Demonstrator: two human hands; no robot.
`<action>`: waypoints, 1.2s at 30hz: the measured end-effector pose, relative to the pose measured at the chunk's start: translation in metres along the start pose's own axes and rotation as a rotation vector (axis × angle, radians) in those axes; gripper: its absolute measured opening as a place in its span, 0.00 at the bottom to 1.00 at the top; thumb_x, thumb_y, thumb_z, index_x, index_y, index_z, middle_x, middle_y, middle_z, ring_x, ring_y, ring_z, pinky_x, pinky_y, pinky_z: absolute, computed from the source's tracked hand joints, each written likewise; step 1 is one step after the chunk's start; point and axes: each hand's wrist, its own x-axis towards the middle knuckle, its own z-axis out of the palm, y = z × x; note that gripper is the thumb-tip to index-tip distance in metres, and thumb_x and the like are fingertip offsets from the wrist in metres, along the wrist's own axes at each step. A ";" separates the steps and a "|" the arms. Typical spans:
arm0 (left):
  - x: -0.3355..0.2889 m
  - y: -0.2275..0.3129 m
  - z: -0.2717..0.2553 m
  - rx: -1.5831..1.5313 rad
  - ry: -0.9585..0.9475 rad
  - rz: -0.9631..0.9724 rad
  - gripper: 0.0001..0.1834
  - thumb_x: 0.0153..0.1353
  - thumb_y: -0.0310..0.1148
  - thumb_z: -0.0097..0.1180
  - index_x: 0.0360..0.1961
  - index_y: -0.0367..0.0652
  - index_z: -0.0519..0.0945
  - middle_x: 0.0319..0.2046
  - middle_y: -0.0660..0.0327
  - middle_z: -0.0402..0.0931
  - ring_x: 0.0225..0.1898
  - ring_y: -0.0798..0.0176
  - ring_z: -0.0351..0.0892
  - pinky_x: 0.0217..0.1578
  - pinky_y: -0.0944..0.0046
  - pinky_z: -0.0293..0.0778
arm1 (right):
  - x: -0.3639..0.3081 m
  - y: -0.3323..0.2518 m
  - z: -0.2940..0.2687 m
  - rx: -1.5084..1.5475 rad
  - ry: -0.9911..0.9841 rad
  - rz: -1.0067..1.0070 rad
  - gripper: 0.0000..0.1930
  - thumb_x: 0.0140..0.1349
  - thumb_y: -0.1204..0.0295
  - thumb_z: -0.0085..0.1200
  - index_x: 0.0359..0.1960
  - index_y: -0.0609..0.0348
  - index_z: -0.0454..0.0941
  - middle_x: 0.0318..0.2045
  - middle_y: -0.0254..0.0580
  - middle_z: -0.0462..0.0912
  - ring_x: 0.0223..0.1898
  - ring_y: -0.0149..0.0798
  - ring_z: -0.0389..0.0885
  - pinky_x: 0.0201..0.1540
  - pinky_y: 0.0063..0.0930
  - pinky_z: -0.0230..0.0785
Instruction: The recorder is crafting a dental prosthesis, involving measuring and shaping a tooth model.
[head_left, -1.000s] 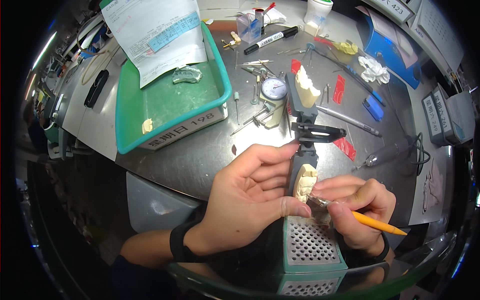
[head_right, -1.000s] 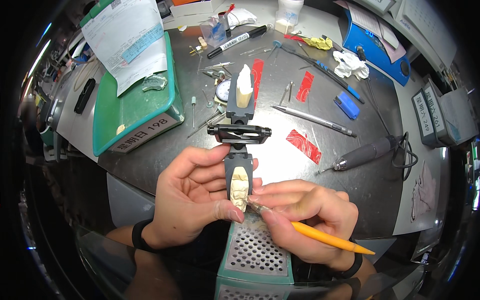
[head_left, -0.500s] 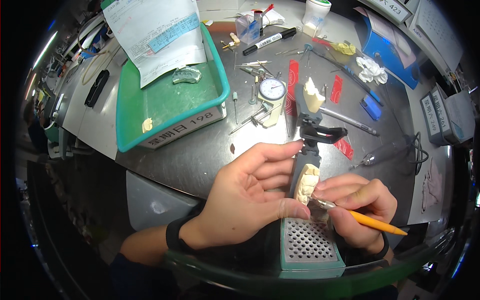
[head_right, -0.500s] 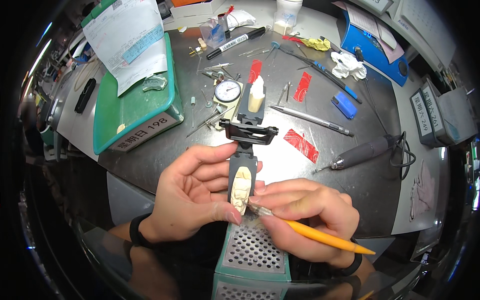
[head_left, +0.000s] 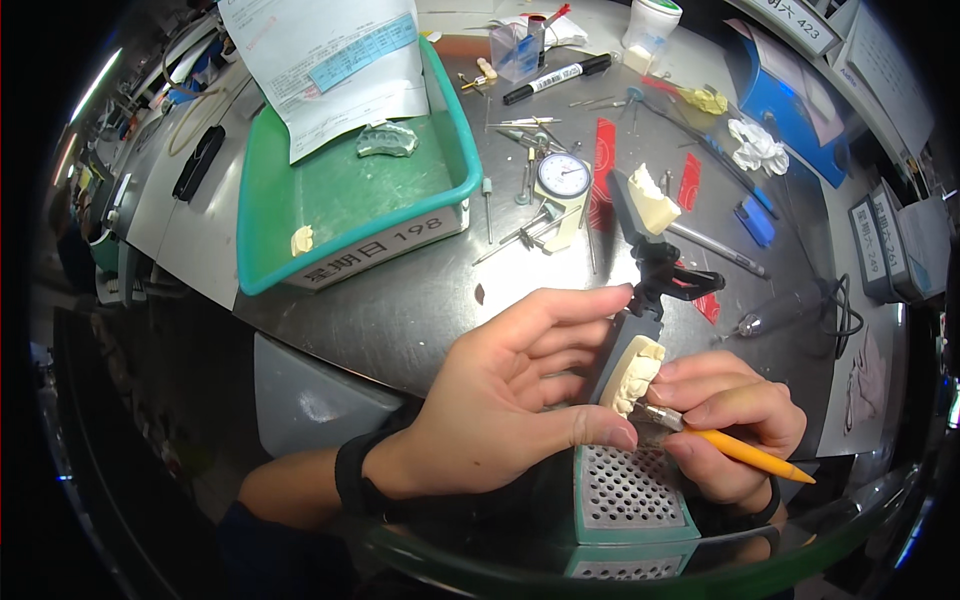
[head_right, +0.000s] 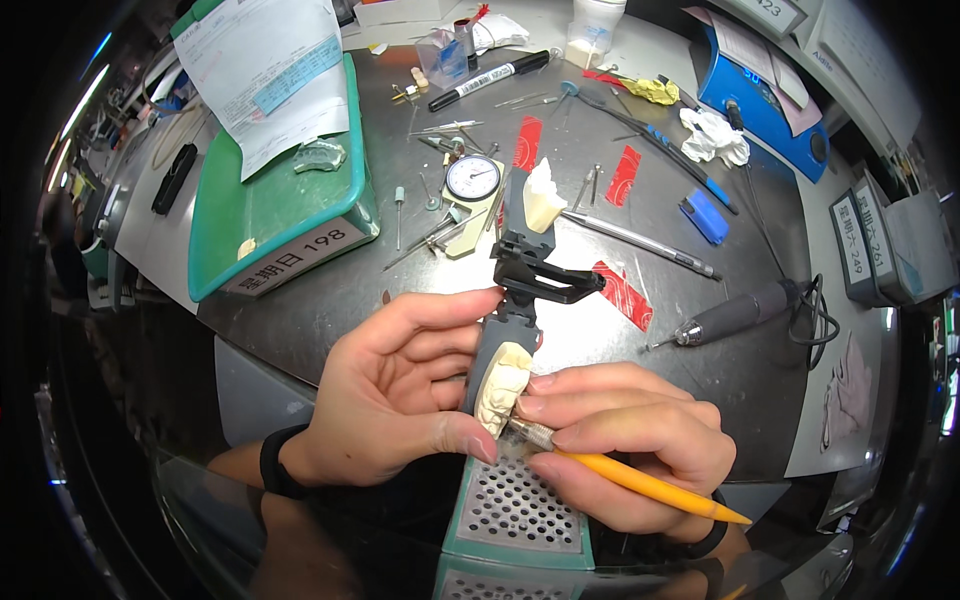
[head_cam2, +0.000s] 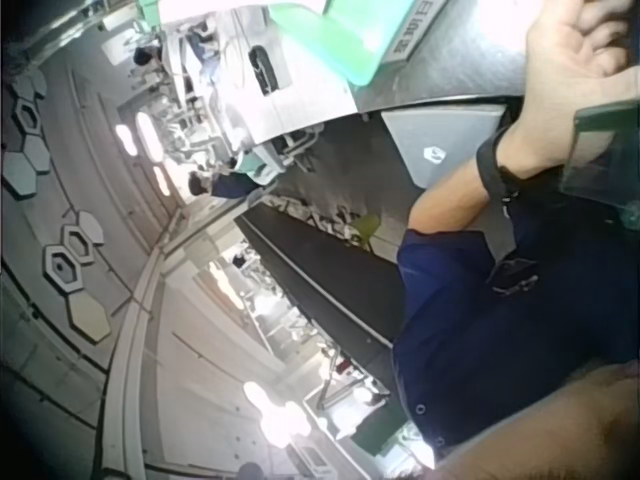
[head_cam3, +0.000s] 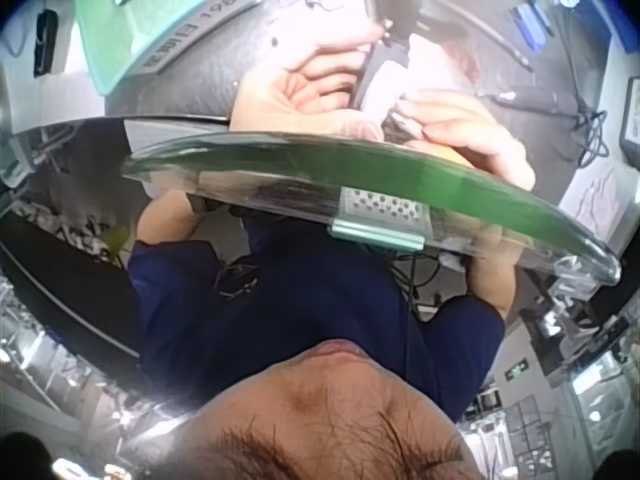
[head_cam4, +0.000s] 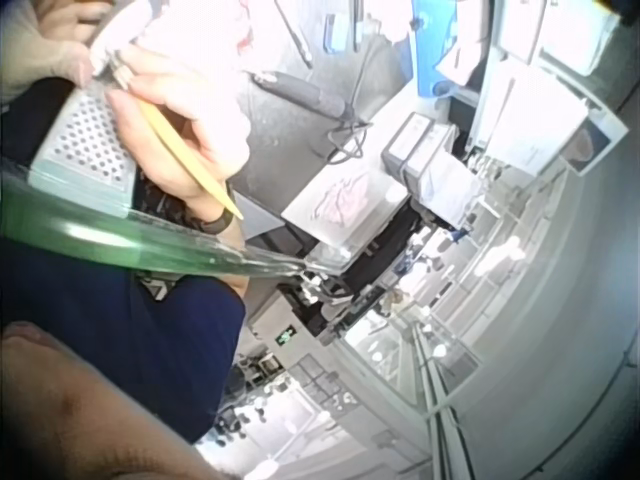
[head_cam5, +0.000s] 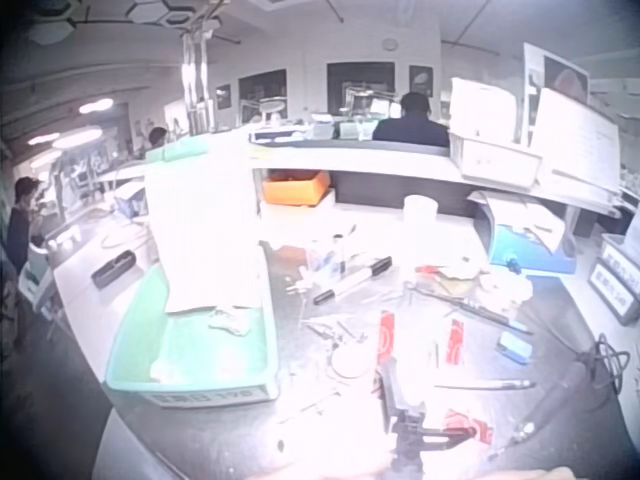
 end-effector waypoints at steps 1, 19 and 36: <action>0.000 0.000 0.000 0.003 -0.009 0.003 0.41 0.52 0.14 0.67 0.66 0.35 0.62 0.54 0.54 0.72 0.55 0.66 0.75 0.57 0.63 0.75 | 0.000 0.000 0.000 0.000 -0.008 0.003 0.14 0.45 0.85 0.70 0.33 0.68 0.78 0.35 0.60 0.86 0.44 0.53 0.86 0.47 0.40 0.80; 0.002 0.003 0.003 -0.011 0.028 -0.050 0.47 0.47 0.07 0.65 0.66 0.37 0.54 0.58 0.40 0.69 0.62 0.48 0.72 0.60 0.50 0.74 | -0.008 0.003 -0.006 0.131 0.153 -0.005 0.11 0.51 0.81 0.67 0.35 0.68 0.77 0.34 0.58 0.85 0.39 0.53 0.86 0.44 0.41 0.80; 0.002 0.042 -0.007 0.703 -0.057 0.251 0.04 0.58 0.22 0.64 0.31 0.32 0.81 0.31 0.62 0.76 0.31 0.73 0.75 0.31 0.75 0.69 | -0.007 -0.015 -0.020 0.354 0.380 0.263 0.15 0.61 0.84 0.55 0.50 0.69 0.74 0.46 0.51 0.80 0.45 0.37 0.82 0.53 0.30 0.74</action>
